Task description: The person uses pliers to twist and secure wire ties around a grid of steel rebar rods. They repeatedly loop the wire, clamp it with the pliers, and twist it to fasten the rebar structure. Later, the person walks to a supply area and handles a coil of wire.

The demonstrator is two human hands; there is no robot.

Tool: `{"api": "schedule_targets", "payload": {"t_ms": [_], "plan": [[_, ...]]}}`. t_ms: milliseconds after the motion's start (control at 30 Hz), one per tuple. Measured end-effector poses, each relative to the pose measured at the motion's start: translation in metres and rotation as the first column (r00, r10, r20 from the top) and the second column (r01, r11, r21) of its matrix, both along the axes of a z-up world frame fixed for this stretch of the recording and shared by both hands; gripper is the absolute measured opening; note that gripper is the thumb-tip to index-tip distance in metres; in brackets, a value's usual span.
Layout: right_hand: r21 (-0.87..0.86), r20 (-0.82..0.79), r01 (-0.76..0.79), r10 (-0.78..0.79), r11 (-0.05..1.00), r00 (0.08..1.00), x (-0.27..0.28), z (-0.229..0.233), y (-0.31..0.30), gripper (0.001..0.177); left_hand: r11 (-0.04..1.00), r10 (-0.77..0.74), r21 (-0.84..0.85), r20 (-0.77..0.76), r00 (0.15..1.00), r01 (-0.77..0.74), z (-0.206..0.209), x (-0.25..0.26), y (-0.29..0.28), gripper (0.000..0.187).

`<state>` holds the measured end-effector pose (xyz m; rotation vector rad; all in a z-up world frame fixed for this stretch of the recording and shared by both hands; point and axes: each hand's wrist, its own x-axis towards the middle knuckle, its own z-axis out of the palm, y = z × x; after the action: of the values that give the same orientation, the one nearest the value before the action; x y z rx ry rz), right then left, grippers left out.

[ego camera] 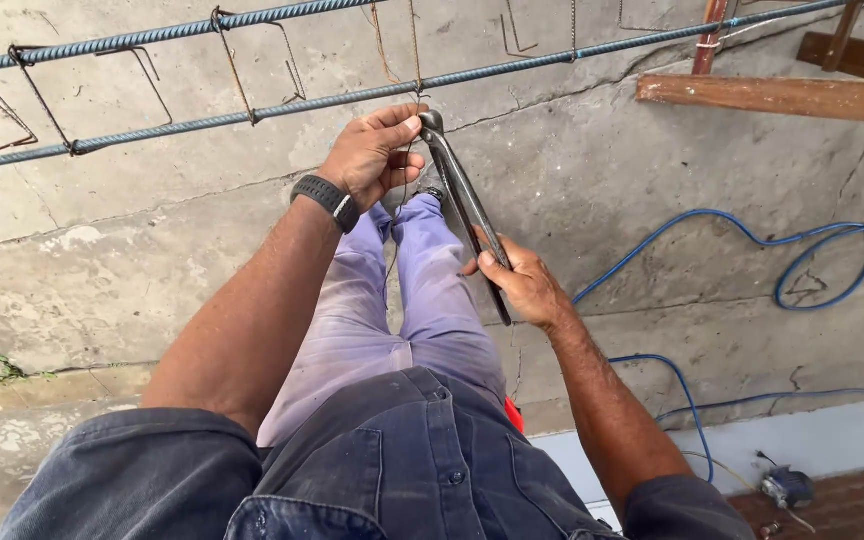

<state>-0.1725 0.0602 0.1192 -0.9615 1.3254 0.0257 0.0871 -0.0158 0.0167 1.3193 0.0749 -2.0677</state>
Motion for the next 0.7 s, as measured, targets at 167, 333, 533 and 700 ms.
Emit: {"api": "schedule_targets", "payload": {"t_ms": [167, 333, 533, 700], "plan": [[-0.002, -0.016, 0.037, -0.037, 0.999, 0.999, 0.005, 0.002, -0.003, 0.045, 1.000, -0.004, -0.013, 0.003, 1.000, 0.004, -0.011, -0.002, 0.002, 0.039], [0.188, 0.006, 0.097, -0.100, 0.977, 0.995, 0.024, 0.028, -0.018, 0.059, 0.996, 0.088, 0.017, -0.076, 0.993, -0.087, 0.016, 0.002, -0.003, 0.033], [0.313, 0.168, 0.167, -0.227, 0.935, 0.959, 0.017, 0.011, -0.015, 0.059, 0.995, 0.099, 0.012, -0.091, 0.991, -0.099, 0.014, 0.001, -0.002, 0.029], [0.349, 0.201, 0.171, -0.251, 0.921, 0.947, 0.016, 0.002, -0.020, 0.060, 0.995, 0.095, -0.001, -0.074, 0.993, -0.095, 0.016, 0.000, -0.002, 0.026]]}}
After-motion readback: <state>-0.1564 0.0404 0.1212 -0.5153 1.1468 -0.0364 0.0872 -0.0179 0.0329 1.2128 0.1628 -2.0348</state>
